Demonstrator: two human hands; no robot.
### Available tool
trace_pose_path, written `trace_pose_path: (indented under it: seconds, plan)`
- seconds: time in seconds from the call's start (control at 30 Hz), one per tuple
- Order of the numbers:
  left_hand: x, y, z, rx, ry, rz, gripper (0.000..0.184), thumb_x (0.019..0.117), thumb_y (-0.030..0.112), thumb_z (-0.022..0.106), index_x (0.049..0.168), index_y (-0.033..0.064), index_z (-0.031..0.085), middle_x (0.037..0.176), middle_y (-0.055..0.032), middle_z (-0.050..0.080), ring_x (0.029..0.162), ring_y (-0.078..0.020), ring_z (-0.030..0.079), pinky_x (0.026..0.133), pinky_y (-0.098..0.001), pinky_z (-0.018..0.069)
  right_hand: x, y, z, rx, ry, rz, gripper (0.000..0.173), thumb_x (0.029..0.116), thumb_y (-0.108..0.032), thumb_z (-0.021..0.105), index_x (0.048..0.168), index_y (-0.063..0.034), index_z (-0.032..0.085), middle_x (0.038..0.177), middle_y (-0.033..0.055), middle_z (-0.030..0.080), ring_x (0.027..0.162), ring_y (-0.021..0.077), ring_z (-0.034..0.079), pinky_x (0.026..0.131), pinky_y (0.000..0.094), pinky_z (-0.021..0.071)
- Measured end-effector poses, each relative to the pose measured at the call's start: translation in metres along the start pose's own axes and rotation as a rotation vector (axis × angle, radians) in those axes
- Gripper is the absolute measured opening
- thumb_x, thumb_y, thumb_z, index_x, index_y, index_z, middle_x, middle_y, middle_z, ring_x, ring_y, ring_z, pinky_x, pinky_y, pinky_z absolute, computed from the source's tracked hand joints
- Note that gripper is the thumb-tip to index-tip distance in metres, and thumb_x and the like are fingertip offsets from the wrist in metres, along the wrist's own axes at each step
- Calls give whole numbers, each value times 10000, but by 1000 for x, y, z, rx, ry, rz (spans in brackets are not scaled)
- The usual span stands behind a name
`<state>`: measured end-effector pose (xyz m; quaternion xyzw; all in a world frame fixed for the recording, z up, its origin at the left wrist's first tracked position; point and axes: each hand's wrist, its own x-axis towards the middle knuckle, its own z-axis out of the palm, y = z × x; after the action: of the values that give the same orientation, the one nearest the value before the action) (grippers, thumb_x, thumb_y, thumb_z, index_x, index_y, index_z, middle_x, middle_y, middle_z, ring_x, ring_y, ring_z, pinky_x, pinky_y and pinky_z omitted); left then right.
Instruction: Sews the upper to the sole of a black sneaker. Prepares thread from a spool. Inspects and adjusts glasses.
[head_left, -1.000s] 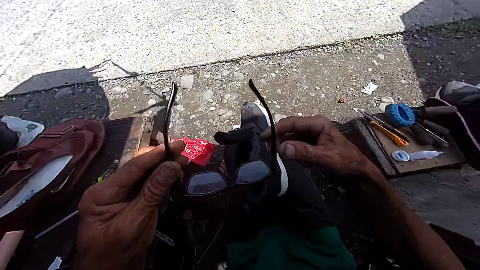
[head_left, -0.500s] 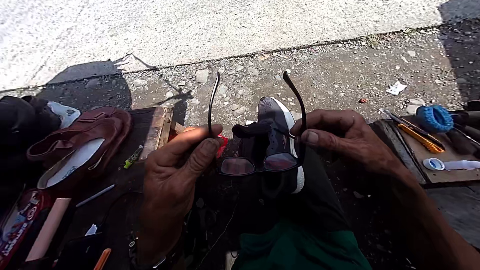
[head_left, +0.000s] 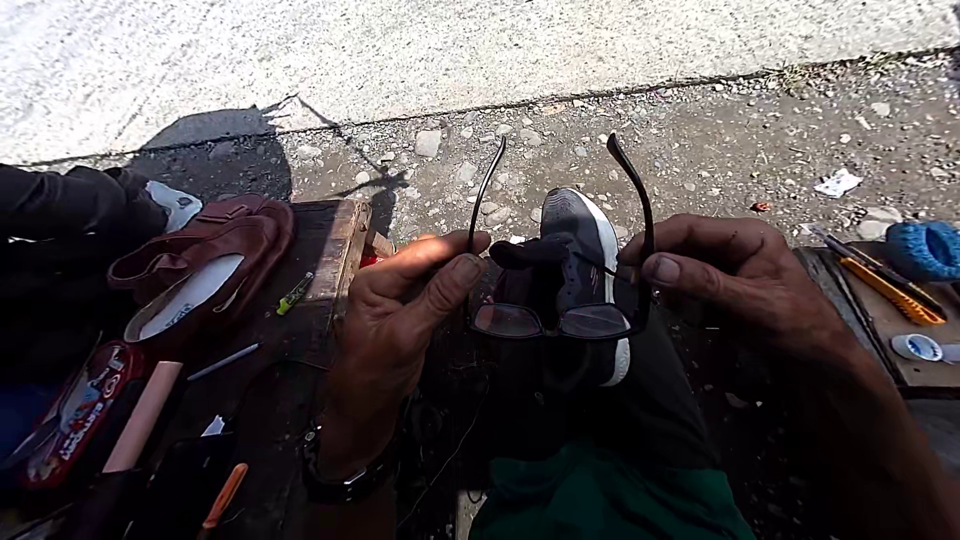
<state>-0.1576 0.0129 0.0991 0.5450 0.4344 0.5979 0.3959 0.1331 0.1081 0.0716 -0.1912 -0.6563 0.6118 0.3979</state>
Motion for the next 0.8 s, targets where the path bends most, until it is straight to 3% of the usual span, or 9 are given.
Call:
trace_pose_path:
  seconds: [0.23,0.4,0.6,0.8]
  plan:
    - [1,-1,-2,-33,10,2,183,973,190,697,1091,70,767,1059,-72,739,854,-113,700,785,-257,596,-1,3,-4,-16,12,-7,203,1016,-299,655,1087,-135,753,773,-64,672,551,-38,524,485,111,441]
    - [2,3,1,-50,-26,-13,254,973,200,700,1157,30,746,1037,-96,738,807,-102,682,743,-230,580,-1,8,-3,38,16,31,209,1020,-273,652,1094,-103,750,778,-33,681,532,-32,515,476,118,439]
    - [12,-5,-3,83,-40,64,302,993,245,673,1218,49,717,1015,-51,730,804,-104,680,732,-225,579,-2,5,-2,133,-7,53,187,1009,-210,670,1075,-50,741,817,-21,704,538,-57,504,476,106,423]
    - [22,-14,-1,121,26,34,265,1001,189,650,1227,70,724,1003,-42,733,767,-89,663,705,-209,564,1,5,2,208,-19,71,181,1013,-201,661,1071,-45,733,852,-11,721,544,-57,523,475,110,434]
